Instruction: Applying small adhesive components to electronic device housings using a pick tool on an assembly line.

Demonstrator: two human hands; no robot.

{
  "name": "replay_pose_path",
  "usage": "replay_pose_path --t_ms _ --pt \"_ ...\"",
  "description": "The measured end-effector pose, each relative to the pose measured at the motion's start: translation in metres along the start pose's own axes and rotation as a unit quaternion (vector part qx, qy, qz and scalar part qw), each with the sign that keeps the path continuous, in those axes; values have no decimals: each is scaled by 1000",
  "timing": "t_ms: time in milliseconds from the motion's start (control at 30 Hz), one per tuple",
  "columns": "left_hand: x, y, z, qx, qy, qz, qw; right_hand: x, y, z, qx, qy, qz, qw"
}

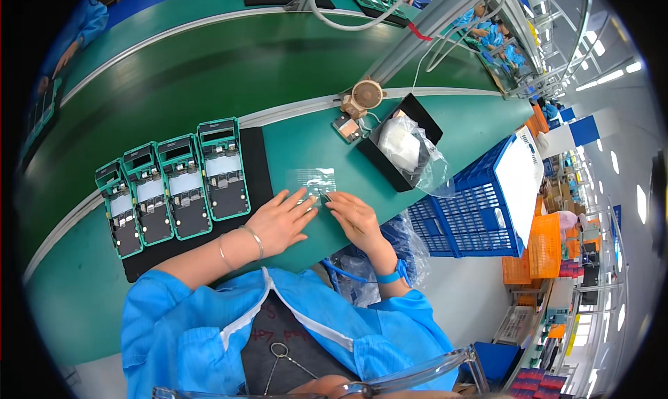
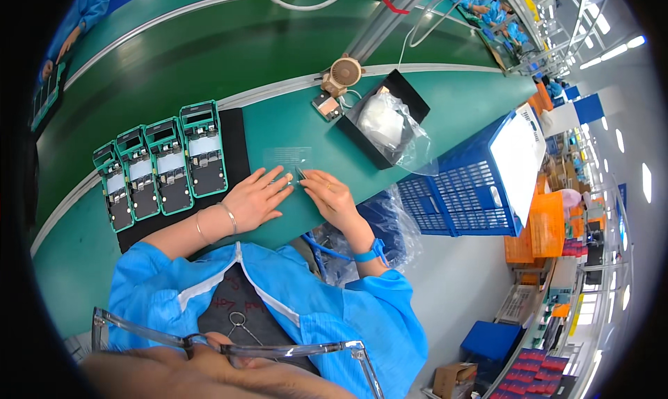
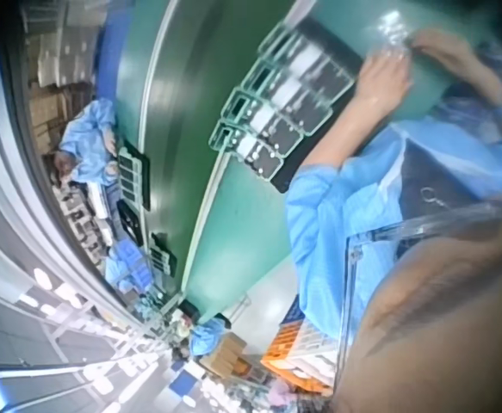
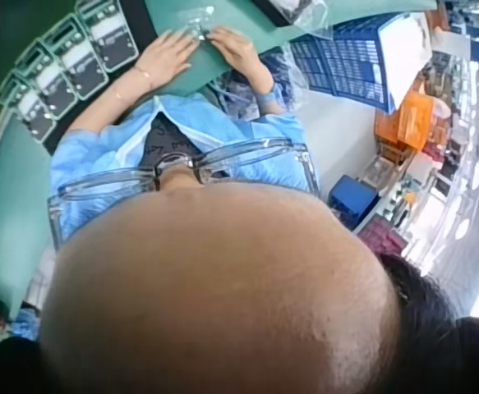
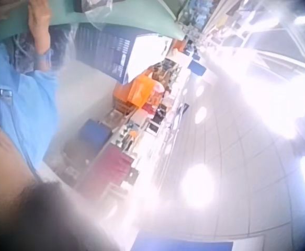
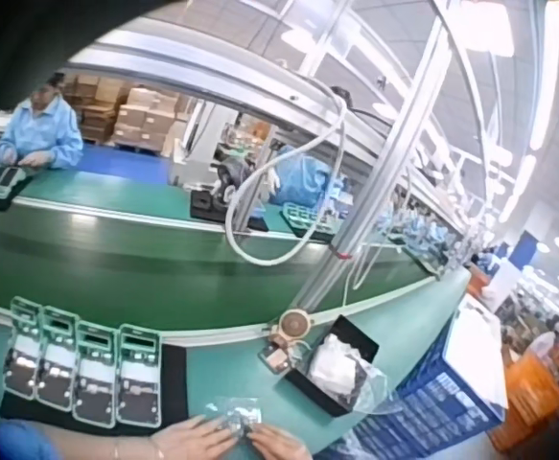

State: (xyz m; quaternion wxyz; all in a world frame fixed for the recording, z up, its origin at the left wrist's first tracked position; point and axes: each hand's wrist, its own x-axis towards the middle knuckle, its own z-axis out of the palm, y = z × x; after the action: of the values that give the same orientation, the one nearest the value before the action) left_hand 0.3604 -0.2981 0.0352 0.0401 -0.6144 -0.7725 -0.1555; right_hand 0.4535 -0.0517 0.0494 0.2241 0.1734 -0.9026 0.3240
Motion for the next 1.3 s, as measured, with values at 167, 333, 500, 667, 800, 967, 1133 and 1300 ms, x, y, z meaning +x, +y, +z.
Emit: replay_pose_path --t_ms 167,333,500,667,800,967,1133,1300 --pt "1 -5 1 8 -17 8 1000 -1 5 2 0 -9 -1 1000" --pt "-3 -5 -1 22 -11 3 1000 9 5 7 -17 -11 -37 999" --pt "-28 -4 -16 -41 110 60 991 60 -21 24 -38 -11 -116 992" --pt "-136 -46 -77 30 201 -131 970 105 -72 83 71 -50 -187 978" --pt "-218 -69 -110 199 205 -305 908 142 -112 146 119 -53 -255 958" --pt "-233 -72 -100 194 176 -314 913 178 -134 214 132 -68 -300 942" --pt "-237 -77 -96 180 180 -310 916 187 -134 237 121 -84 -317 937" --pt "-237 -76 -94 172 183 -316 915 189 -136 240 100 -91 -327 935"
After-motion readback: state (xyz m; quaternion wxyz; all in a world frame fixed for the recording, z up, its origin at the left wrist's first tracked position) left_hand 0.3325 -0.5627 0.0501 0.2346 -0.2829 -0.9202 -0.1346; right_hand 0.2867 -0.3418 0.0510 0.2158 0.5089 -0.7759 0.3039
